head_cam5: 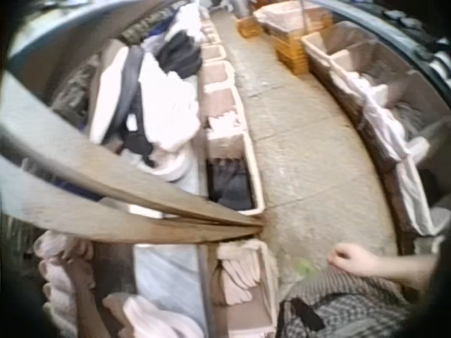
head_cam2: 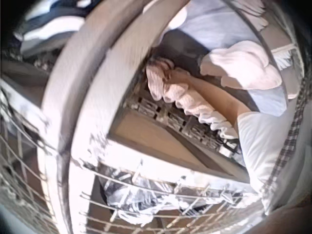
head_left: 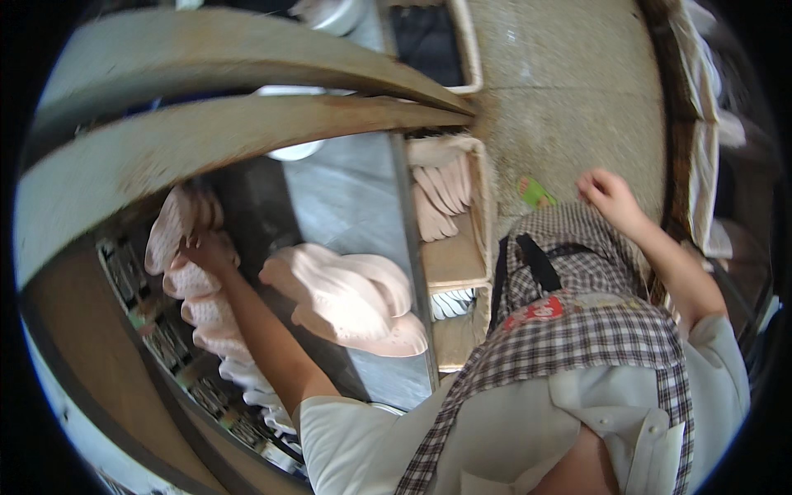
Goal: The person picks up black and pink slippers from a shelf, turns them over to view the soles, and places them back in stacks. The person handles the slippers one at a time and in small groups, repeatedly lifting and restacking them on the shelf.
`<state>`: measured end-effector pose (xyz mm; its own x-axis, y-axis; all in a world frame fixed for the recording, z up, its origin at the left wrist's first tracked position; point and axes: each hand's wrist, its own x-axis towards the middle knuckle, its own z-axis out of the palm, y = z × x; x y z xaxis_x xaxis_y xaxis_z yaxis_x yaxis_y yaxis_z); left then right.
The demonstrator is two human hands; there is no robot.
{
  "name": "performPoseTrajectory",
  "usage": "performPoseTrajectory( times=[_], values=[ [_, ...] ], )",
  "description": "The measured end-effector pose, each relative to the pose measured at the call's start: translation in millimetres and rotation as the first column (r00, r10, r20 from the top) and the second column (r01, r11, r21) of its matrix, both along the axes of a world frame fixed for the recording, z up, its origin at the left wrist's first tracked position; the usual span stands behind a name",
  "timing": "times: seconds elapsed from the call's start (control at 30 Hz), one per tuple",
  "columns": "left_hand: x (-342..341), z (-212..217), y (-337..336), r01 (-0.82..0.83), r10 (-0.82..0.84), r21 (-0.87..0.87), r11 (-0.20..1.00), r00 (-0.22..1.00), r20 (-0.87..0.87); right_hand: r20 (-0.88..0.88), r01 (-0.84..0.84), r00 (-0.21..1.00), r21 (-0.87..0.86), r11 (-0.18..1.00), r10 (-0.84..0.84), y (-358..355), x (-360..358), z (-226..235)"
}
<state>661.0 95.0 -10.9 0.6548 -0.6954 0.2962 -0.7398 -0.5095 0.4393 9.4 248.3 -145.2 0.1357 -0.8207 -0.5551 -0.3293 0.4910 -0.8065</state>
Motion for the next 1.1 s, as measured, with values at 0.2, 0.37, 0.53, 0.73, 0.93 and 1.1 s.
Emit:
performPoseTrajectory(
  times=[0.2, 0.37, 0.53, 0.73, 0.93, 1.1],
  values=[
    [8, -21, -34, -0.003, -0.338, -0.348, 0.938, 0.232, -0.912, 0.085, 0.126, 0.989, -0.042, 0.991, -0.122, -7, -9, -2],
    [55, -27, 40, -0.253, -0.389, -0.338, 0.907, -0.189, -0.902, 0.001, 0.156, 0.988, 0.071, 0.985, -0.157, 18, -18, -20],
    [2, -19, 184, -0.699, 0.142, -0.409, 0.587, 0.586, -0.798, 0.101, 0.115, 0.987, 0.089, 0.989, -0.124, 35, -12, -45],
    [1, -7, 266, -0.950, 0.176, -0.171, 0.262, 0.221, -0.959, 0.073, -0.068, 0.995, 0.087, 0.994, 0.062, 18, 1, -59],
    [97, -44, 310, -0.501, 0.032, -0.384, 0.776, 0.639, -0.769, 0.106, -0.084, 0.991, 0.032, 0.996, 0.080, -12, 13, -58],
    [161, -77, 313, -0.266, 0.079, -0.301, 0.916, 0.854, -0.514, -0.012, -0.168, 0.986, 0.044, 0.985, 0.169, -2, 1, -47]
  ],
)
